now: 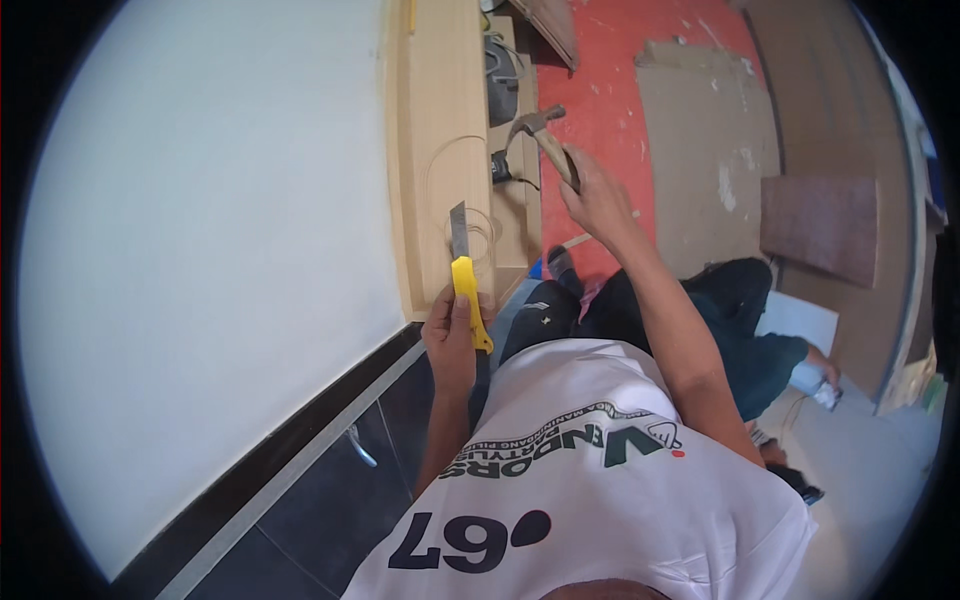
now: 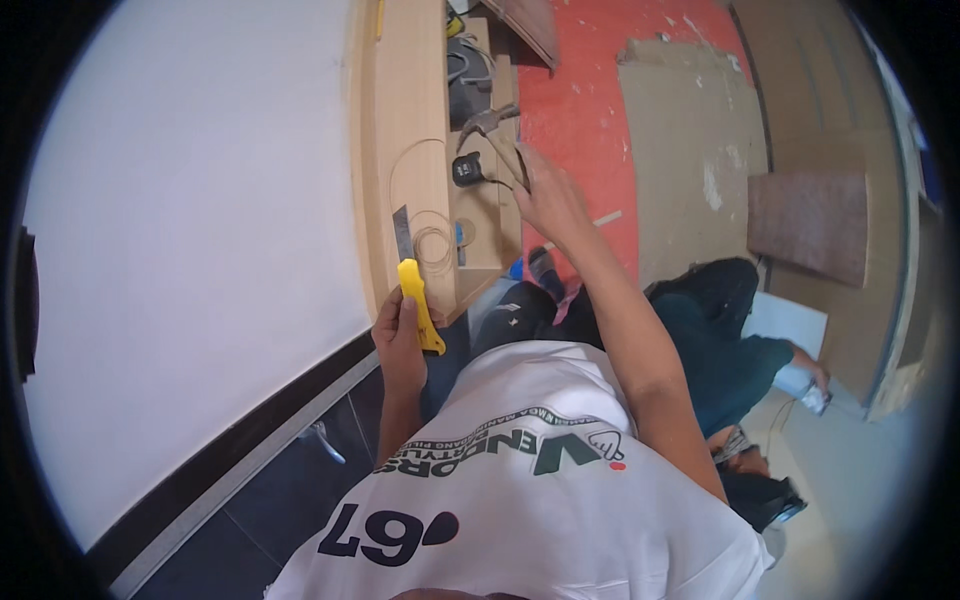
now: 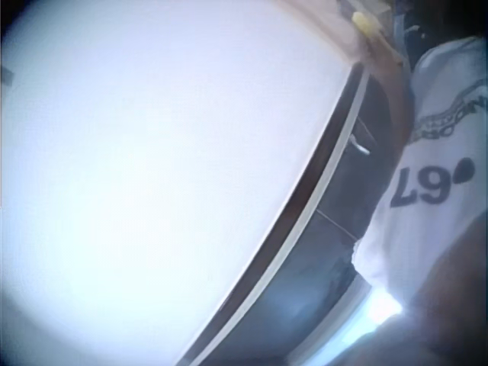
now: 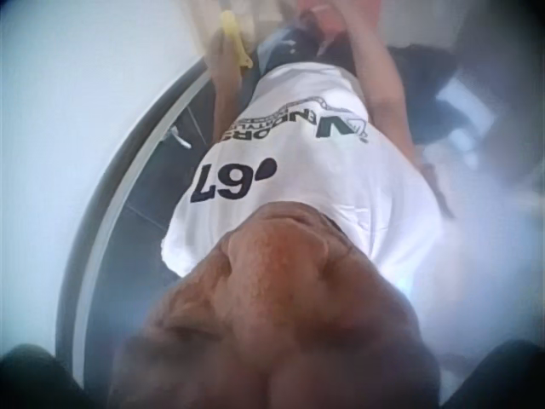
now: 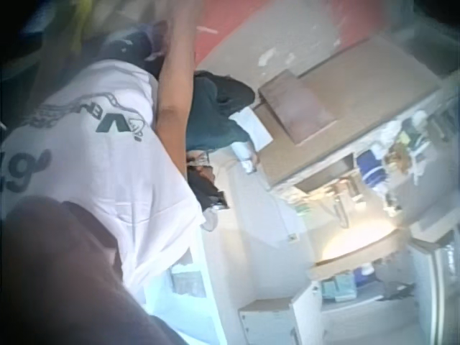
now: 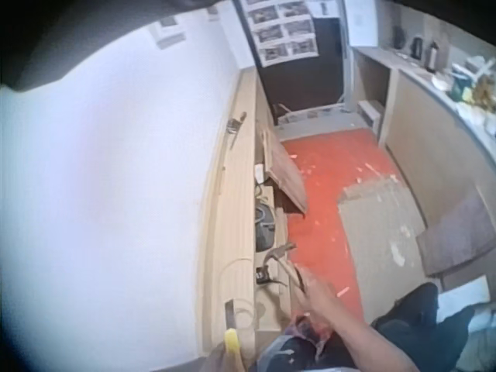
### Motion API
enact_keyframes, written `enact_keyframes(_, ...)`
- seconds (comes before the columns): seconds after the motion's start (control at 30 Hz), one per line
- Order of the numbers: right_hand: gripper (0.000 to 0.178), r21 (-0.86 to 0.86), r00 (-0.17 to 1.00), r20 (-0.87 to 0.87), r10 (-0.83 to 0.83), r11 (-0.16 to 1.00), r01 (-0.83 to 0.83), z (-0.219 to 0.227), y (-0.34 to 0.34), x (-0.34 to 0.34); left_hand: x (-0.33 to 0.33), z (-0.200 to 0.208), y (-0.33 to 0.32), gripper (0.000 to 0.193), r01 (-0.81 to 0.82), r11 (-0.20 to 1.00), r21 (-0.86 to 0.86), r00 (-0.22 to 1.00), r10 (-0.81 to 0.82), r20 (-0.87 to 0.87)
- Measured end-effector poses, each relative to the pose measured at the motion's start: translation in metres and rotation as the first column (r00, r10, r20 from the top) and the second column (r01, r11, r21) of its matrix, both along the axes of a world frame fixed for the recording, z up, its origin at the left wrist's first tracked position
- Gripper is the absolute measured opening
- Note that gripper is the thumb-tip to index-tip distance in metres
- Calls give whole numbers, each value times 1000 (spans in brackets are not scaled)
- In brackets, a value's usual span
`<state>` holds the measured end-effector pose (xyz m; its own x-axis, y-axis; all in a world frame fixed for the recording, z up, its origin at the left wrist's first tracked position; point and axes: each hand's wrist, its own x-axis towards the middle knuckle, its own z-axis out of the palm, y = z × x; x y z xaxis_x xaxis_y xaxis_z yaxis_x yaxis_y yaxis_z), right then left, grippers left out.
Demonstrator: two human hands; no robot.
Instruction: The person uses a hammer and a utility knife to work on a wooden cabinet. They tap the wood with the hammer, cut a coiled wire with the knife, and handle small components inside the cabinet.
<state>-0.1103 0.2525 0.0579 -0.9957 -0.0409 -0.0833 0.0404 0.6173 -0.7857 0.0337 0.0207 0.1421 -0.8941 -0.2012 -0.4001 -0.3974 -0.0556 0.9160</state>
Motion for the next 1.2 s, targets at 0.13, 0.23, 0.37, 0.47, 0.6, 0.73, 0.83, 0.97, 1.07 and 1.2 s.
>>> enact_keyframes(0.13, 49, 106, 981, -171, 94, 991, -77, -26, -30, -73, -21, -23, 0, 26, -182, 974, 135, 981, 171, 89)
enact_keyframes(0.23, 50, 143, 959, -212, 186, 977, -158, -45, -57, -129, -27, -28, -4, 26, -287, 931, 226, 951, 249, 181)
enact_keyframes(0.37, 51, 191, 952, -187, 241, 960, -206, -37, -96, -201, -29, -27, 12, 29, -421, 905, 57, 898, 407, 169)
enact_keyframes(0.47, 49, 191, 956, -202, 214, 966, -176, -46, -117, -257, -44, -17, 42, 33, -580, 814, 1, 798, 568, 200)
enact_keyframes(0.6, 47, 175, 973, -160, 167, 975, -139, -68, -143, -321, -76, -16, 79, 34, -581, 813, 38, 803, 565, 190)
enact_keyframes(0.73, 41, 307, 952, -137, 275, 925, -223, -59, -143, -340, -109, -3, 97, 38, -616, 786, 58, 780, 598, 184)
enact_keyframes(0.83, 37, 221, 757, -574, 314, 949, -226, -52, -109, -309, -114, -12, 100, 39, -590, 807, 26, 794, 574, 200)
enact_keyframes(0.97, 35, -450, 662, 264, 702, 696, -559, 7, -53, -173, -111, -48, 100, 42, -597, 773, -214, 793, 608, -16)
enact_keyframes(1.07, 34, -701, 517, 459, 723, 652, -289, 46, -47, -90, -117, -46, 95, 48, -523, 758, -390, 850, 499, -171)
enact_keyframes(1.2, 30, -714, 699, 356, 621, 663, -226, 47, -57, -52, -114, -23, 91, 54, -428, 791, -437, 904, 386, -186)
